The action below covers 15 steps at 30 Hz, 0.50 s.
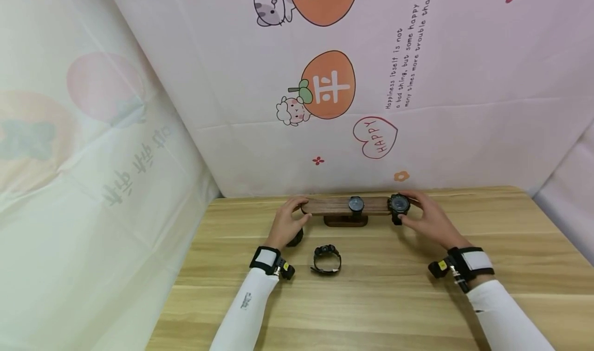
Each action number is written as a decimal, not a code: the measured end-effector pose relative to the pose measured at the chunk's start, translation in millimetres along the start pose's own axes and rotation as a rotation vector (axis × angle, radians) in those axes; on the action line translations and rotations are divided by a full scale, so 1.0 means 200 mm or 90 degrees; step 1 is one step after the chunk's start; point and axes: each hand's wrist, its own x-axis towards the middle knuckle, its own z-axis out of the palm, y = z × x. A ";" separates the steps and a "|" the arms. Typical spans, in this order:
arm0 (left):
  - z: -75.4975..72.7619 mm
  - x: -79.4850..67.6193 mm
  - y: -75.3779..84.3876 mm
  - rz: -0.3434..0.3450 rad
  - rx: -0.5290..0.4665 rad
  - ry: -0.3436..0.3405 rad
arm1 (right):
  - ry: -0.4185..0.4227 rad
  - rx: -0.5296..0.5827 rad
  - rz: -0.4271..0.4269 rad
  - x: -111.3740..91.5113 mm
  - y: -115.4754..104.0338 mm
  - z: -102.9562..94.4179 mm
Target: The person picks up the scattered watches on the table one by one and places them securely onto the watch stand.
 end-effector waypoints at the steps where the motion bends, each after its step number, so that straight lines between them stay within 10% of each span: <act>1: 0.00 0.00 0.00 0.004 -0.002 0.001 | 0.000 -0.001 -0.001 0.00 0.00 0.00; 15: 0.00 -0.01 0.00 0.007 -0.013 0.003 | -0.013 0.012 -0.007 0.05 -0.02 0.04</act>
